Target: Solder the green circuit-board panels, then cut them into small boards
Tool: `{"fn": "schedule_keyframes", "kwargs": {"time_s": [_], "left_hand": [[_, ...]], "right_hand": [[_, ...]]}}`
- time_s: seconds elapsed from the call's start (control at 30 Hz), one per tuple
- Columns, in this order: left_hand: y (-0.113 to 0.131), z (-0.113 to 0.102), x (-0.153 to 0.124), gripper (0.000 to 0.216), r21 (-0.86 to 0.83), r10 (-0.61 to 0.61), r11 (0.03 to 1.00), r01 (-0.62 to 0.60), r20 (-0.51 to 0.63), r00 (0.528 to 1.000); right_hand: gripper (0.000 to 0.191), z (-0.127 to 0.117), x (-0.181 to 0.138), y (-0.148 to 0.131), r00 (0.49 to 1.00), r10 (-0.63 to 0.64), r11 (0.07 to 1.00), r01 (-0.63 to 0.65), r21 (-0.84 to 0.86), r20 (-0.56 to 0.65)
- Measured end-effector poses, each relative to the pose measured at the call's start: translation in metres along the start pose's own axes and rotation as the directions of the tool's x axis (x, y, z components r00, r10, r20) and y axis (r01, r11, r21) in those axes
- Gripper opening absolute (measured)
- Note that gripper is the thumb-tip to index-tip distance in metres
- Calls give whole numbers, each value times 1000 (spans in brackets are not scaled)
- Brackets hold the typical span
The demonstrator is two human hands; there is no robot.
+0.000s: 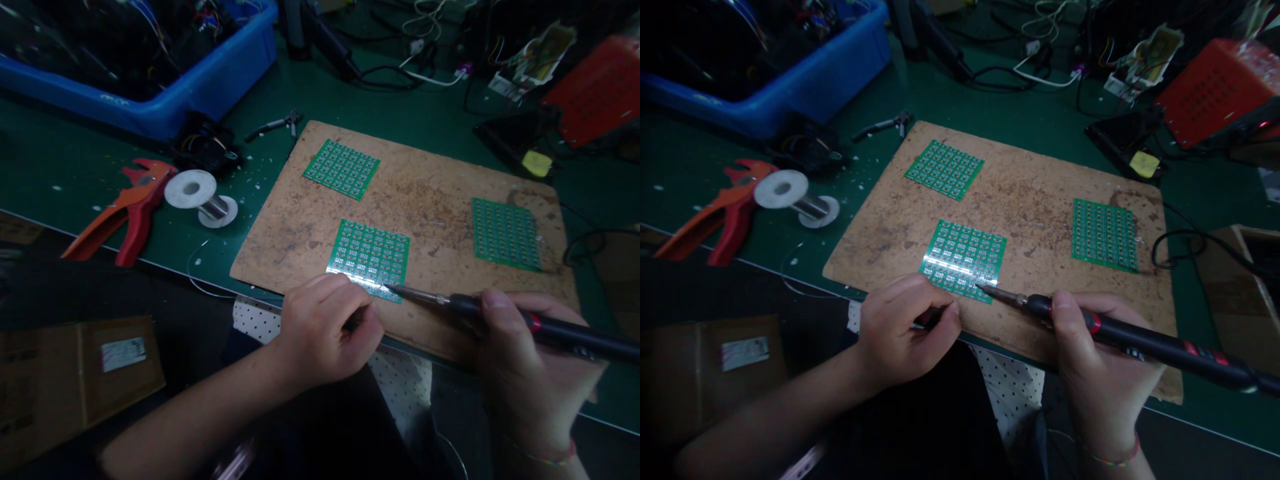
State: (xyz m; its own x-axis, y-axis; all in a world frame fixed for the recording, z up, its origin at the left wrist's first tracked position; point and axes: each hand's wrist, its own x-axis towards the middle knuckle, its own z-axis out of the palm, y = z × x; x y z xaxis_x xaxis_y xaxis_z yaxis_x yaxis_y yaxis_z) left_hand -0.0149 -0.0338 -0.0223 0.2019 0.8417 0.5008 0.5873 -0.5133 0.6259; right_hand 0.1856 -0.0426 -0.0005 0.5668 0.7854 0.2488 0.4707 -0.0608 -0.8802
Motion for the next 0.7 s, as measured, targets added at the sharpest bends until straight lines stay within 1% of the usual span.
{"fn": "schedule_keyframes", "kwargs": {"time_s": [0.23,0.43,0.57,0.7], "left_hand": [[0,0,-1,16,-5,-10,1000,10,26,1000],[0,1,0,15,9,1,1000,-1,21,1000],[0,1,0,15,0,1,1000,-1,22,1000],[0,1,0,15,5,2,1000,-2,27,1000]], "right_hand": [[20,-1,-1,0,999,-28,1000,28,0,19],[17,-4,0,4,997,-55,998,57,-26,57],[17,-4,1,6,998,-33,999,34,-18,50],[18,-4,0,6,998,-50,998,51,-24,41]]}}
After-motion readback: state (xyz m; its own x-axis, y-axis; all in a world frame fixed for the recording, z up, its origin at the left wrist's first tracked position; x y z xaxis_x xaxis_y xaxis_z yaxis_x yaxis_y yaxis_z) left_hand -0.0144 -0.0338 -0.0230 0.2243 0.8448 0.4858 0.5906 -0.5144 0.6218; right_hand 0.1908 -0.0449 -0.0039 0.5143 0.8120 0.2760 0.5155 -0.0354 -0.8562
